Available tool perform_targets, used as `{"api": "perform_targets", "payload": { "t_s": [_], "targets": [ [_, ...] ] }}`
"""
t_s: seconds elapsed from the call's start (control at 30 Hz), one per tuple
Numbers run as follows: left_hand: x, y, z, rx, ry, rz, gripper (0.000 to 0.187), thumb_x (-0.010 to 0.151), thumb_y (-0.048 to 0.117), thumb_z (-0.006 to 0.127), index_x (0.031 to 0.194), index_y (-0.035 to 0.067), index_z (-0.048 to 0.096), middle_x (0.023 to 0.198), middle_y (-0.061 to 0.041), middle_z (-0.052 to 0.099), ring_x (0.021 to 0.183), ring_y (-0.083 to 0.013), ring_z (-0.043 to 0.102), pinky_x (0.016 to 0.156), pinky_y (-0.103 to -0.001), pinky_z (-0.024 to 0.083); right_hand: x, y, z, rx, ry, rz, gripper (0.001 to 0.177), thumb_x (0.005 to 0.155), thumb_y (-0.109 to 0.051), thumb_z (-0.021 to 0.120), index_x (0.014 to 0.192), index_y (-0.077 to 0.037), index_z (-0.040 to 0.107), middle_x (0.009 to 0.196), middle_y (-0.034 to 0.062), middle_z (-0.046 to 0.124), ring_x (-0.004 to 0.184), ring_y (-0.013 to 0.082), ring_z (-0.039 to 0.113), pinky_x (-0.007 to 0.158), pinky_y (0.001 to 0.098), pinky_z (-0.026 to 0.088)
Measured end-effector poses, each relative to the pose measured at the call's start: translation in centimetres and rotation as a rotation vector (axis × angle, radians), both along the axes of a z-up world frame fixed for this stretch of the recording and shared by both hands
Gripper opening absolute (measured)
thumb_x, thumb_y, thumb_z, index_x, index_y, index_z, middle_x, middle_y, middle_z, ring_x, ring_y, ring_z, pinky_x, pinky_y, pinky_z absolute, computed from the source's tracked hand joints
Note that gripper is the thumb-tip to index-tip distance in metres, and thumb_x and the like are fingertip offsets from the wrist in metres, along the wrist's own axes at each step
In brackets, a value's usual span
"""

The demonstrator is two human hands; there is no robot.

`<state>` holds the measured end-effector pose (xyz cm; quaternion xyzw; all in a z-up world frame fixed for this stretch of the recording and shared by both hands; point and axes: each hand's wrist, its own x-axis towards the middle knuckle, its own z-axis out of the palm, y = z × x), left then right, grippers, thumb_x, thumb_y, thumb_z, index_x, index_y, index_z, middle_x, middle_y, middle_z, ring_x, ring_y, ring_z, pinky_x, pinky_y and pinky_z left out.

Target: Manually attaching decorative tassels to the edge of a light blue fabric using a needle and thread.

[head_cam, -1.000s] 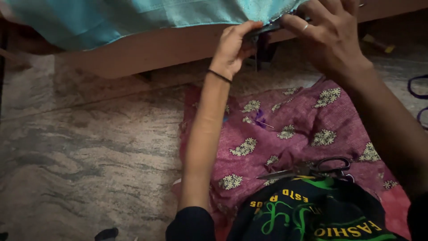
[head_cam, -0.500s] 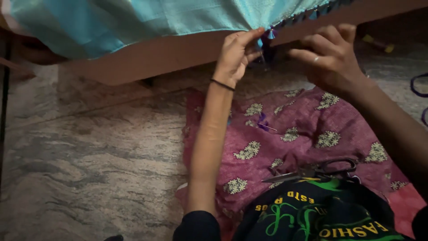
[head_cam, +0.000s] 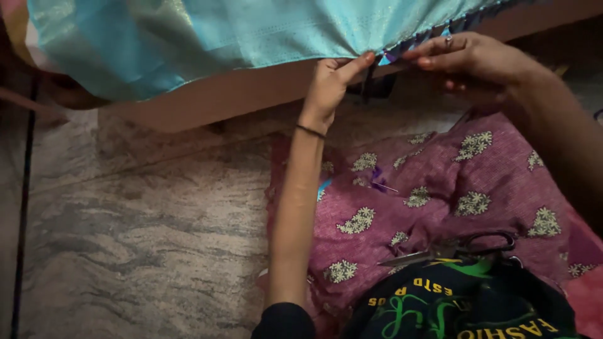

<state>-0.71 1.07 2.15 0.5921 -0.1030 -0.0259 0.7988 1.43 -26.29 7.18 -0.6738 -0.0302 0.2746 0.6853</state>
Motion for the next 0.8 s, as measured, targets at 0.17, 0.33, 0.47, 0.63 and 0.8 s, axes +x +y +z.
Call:
{"api": "perform_targets", "payload": {
  "t_s": [0.17, 0.33, 0.47, 0.63, 0.8],
  "targets": [
    [0.2, -0.3, -1.4, 0.038, 0.043, 0.096, 0.02, 0.096, 0.015, 0.074, 0.104, -0.002, 0.081, 0.097, -0.007, 0.08, 0.087, -0.0099, 0.069, 0.084, -0.027, 0.051, 0.4, 0.2, 2.0, -0.279, -0.101, 0.312, 0.037, 0.094, -0.014, 0.066, 0.131, -0.011, 0.072, 0.083, -0.0038, 0.066, 0.051, 0.0052, 0.051, 0.045, 0.0228, 0.04],
    [0.0, -0.2, -1.7, -0.05, 0.035, 0.007, 0.02, 0.097, 0.016, 0.074, 0.103, -0.002, 0.08, 0.098, -0.005, 0.079, 0.089, -0.0087, 0.068, 0.088, -0.025, 0.049, 1.7, -0.3, 1.7, -0.384, -0.147, 0.386, 0.037, 0.091, -0.012, 0.067, 0.128, -0.009, 0.071, 0.082, 0.0027, 0.072, 0.053, 0.0095, 0.057, 0.048, 0.0261, 0.047],
    [0.5, -0.3, -2.5, -0.022, -0.001, 0.035, 0.022, 0.098, 0.016, 0.075, 0.101, -0.005, 0.079, 0.099, -0.006, 0.079, 0.091, -0.0086, 0.068, 0.091, -0.025, 0.049, 1.8, -0.2, 0.4, -0.379, -0.173, 0.421, 0.032, 0.092, -0.01, 0.066, 0.123, -0.004, 0.071, 0.084, 0.0063, 0.073, 0.055, 0.0113, 0.059, 0.05, 0.0269, 0.049],
    [0.1, -1.0, -2.3, 0.001, 0.003, 0.076, 0.02, 0.097, 0.016, 0.073, 0.101, -0.002, 0.079, 0.097, -0.005, 0.079, 0.087, -0.0068, 0.067, 0.084, -0.024, 0.05, -1.8, 0.0, -6.1, -0.279, 0.113, 0.067, 0.028, 0.099, -0.013, 0.064, 0.125, -0.008, 0.07, 0.097, 0.0052, 0.072, 0.069, 0.0102, 0.054, 0.055, 0.0236, 0.045],
    [-0.6, -1.3, -3.1, 0.227, -0.049, 0.244, 0.022, 0.103, 0.015, 0.071, 0.103, -0.004, 0.081, 0.087, -0.005, 0.074, 0.072, -0.0047, 0.054, 0.063, -0.022, 0.042, -5.6, -3.9, -17.6, -0.51, -0.356, 0.74, 0.018, 0.084, -0.008, 0.071, 0.094, -0.001, 0.083, 0.098, 0.0153, 0.077, 0.082, 0.022, 0.073, 0.072, 0.0347, 0.058]
  ]
}}
